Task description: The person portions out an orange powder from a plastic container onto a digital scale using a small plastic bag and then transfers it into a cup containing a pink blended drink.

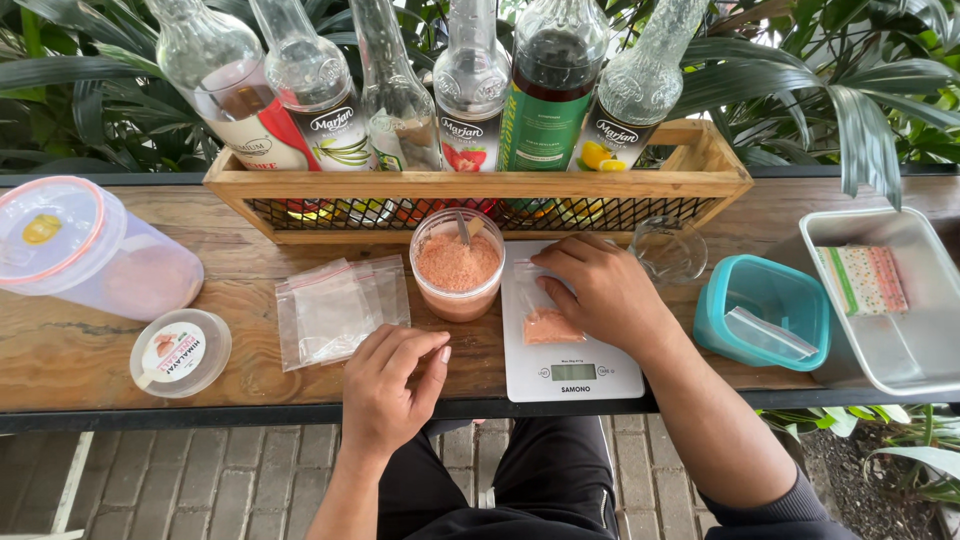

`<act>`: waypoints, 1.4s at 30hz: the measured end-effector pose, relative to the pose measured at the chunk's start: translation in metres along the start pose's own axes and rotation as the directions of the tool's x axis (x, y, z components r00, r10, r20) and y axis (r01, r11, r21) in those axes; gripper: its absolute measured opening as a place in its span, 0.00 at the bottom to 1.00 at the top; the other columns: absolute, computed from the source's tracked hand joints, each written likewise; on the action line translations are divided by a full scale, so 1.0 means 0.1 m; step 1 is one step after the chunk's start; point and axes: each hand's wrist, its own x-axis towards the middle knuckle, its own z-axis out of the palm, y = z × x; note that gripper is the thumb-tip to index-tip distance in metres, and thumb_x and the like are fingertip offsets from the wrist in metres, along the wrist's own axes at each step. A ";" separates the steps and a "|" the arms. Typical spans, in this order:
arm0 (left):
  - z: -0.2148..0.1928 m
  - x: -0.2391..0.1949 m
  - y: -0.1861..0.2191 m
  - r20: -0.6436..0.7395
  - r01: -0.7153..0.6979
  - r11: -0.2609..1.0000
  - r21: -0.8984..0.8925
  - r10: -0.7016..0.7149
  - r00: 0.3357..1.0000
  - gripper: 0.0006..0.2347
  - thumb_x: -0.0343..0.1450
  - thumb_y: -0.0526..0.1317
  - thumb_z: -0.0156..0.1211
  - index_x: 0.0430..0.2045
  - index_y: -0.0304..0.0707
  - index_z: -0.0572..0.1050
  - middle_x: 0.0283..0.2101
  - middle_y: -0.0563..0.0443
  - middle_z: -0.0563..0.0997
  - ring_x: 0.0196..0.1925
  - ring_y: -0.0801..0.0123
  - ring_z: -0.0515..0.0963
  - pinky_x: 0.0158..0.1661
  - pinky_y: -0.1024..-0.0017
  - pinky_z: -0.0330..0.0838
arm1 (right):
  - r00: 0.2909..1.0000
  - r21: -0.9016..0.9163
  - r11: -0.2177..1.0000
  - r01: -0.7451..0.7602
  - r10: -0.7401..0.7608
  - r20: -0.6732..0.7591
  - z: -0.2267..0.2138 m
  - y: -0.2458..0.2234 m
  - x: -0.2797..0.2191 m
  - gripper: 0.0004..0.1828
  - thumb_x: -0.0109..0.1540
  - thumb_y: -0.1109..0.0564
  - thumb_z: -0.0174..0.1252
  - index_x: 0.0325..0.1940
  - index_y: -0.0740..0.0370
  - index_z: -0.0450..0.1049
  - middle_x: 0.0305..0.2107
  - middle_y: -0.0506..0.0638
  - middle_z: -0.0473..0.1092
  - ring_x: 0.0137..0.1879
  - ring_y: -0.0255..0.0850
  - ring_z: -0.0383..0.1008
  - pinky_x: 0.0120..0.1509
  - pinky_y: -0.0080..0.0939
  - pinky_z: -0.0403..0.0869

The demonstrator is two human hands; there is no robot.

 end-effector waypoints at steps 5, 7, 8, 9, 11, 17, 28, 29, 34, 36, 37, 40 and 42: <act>0.01 -0.01 -0.01 -0.003 -0.001 1.000 0.014 0.001 1.000 0.03 0.74 0.33 0.61 0.37 0.35 0.79 0.34 0.50 0.84 0.32 0.60 0.80 0.37 0.66 0.75 | 1.000 0.005 1.000 -0.008 0.007 0.007 0.02 0.02 -0.02 0.11 0.66 0.53 0.60 0.51 0.56 0.80 0.44 0.50 0.78 0.51 0.54 0.77 0.47 0.57 0.77; 0.01 -0.01 -0.01 -0.004 -0.003 1.000 0.016 0.003 1.000 0.02 0.74 0.33 0.61 0.37 0.35 0.79 0.34 0.50 0.84 0.32 0.61 0.80 0.37 0.67 0.75 | 1.000 0.006 1.000 -0.013 0.013 0.011 0.02 0.02 -0.02 0.11 0.66 0.53 0.60 0.51 0.56 0.80 0.45 0.50 0.78 0.51 0.54 0.77 0.45 0.57 0.77; 0.01 -0.01 -0.01 -0.003 -0.003 1.000 0.018 0.003 1.000 0.02 0.74 0.33 0.61 0.37 0.35 0.79 0.33 0.51 0.84 0.32 0.61 0.79 0.36 0.67 0.74 | 1.000 0.007 1.000 -0.013 0.012 0.014 0.02 0.02 -0.02 0.11 0.66 0.53 0.60 0.51 0.56 0.80 0.44 0.50 0.78 0.51 0.54 0.77 0.46 0.57 0.77; 0.01 -0.01 0.00 -0.003 -0.004 1.000 0.020 0.004 1.000 0.02 0.74 0.33 0.61 0.38 0.36 0.79 0.33 0.51 0.84 0.31 0.61 0.79 0.36 0.67 0.74 | 1.000 0.008 1.000 -0.012 0.012 0.017 0.02 0.02 -0.02 0.11 0.66 0.53 0.60 0.51 0.57 0.80 0.44 0.50 0.78 0.51 0.54 0.77 0.47 0.57 0.77; 0.00 0.00 0.00 -0.004 -0.006 1.000 0.017 0.006 1.000 0.02 0.74 0.33 0.60 0.37 0.35 0.79 0.33 0.51 0.84 0.31 0.61 0.79 0.36 0.67 0.74 | 1.000 0.010 1.000 -0.013 0.012 0.014 0.02 0.02 -0.02 0.11 0.66 0.53 0.60 0.50 0.56 0.80 0.44 0.49 0.78 0.51 0.53 0.77 0.47 0.57 0.77; 0.00 0.00 0.01 -0.009 0.000 1.000 0.007 0.000 1.000 0.02 0.74 0.33 0.60 0.37 0.36 0.79 0.32 0.51 0.83 0.31 0.62 0.78 0.35 0.67 0.74 | 1.000 0.011 1.000 -0.018 0.017 0.012 0.02 0.01 -0.02 0.11 0.66 0.53 0.60 0.50 0.56 0.80 0.44 0.49 0.78 0.51 0.53 0.77 0.46 0.56 0.77; -0.02 -0.01 0.01 -0.012 -0.004 1.000 -0.008 0.004 1.000 0.02 0.75 0.33 0.59 0.37 0.36 0.78 0.32 0.51 0.83 0.31 0.61 0.77 0.35 0.67 0.73 | 0.986 0.123 0.987 0.100 -0.081 -0.146 -0.42 -0.22 -0.01 0.09 0.68 0.59 0.60 0.51 0.64 0.78 0.45 0.54 0.78 0.51 0.52 0.78 0.56 0.51 0.76; -0.03 -0.01 0.01 -0.009 -0.005 1.000 -0.010 0.005 1.000 0.02 0.75 0.32 0.59 0.37 0.36 0.78 0.32 0.51 0.83 0.31 0.60 0.78 0.35 0.66 0.73 | 0.978 0.135 0.985 0.108 -0.080 -0.194 -0.50 -0.27 -0.02 0.09 0.68 0.60 0.60 0.51 0.65 0.79 0.44 0.55 0.78 0.51 0.51 0.78 0.57 0.51 0.77; -0.03 -0.01 0.01 -0.008 -0.003 1.000 -0.018 0.003 1.000 0.02 0.74 0.32 0.60 0.37 0.35 0.78 0.33 0.50 0.83 0.32 0.59 0.78 0.35 0.66 0.73 | 0.953 0.203 0.975 0.094 -0.030 -0.301 -0.71 -0.45 -0.31 0.09 0.67 0.61 0.63 0.50 0.67 0.79 0.44 0.57 0.78 0.51 0.51 0.79 0.60 0.49 0.77; -0.03 0.00 0.01 -0.012 -0.003 1.000 -0.021 0.003 1.000 0.02 0.74 0.32 0.60 0.37 0.35 0.78 0.33 0.50 0.83 0.32 0.59 0.78 0.36 0.66 0.74 | 0.929 0.205 0.978 0.040 0.040 -0.369 -0.70 -0.49 -0.50 0.09 0.66 0.62 0.64 0.50 0.66 0.78 0.44 0.58 0.79 0.49 0.50 0.80 0.58 0.46 0.77; -0.03 -0.01 0.02 -0.011 -0.001 1.000 -0.023 0.000 1.000 0.02 0.74 0.32 0.60 0.37 0.35 0.78 0.33 0.50 0.83 0.32 0.59 0.78 0.36 0.66 0.74 | 0.930 0.205 0.978 0.038 0.040 -0.366 -0.66 -0.50 -0.58 0.09 0.66 0.62 0.64 0.50 0.66 0.78 0.44 0.58 0.79 0.49 0.50 0.80 0.58 0.46 0.77; -0.03 -0.01 0.01 -0.010 0.000 1.000 -0.016 0.000 1.000 0.02 0.74 0.32 0.61 0.37 0.36 0.78 0.33 0.51 0.83 0.32 0.60 0.78 0.36 0.66 0.74 | 0.893 0.225 0.974 0.008 0.094 -0.441 -0.51 -0.49 -0.81 0.07 0.64 0.63 0.66 0.46 0.67 0.79 0.39 0.57 0.79 0.44 0.49 0.81 0.53 0.45 0.78; -0.02 -0.01 0.01 -0.009 -0.001 1.000 -0.017 0.001 1.000 0.02 0.74 0.33 0.60 0.37 0.36 0.78 0.33 0.51 0.83 0.32 0.60 0.78 0.36 0.66 0.74 | 0.839 0.274 0.960 -0.063 0.200 -0.506 -0.36 -0.45 -0.95 0.02 0.63 0.66 0.65 0.39 0.69 0.80 0.34 0.56 0.78 0.40 0.48 0.80 0.49 0.42 0.79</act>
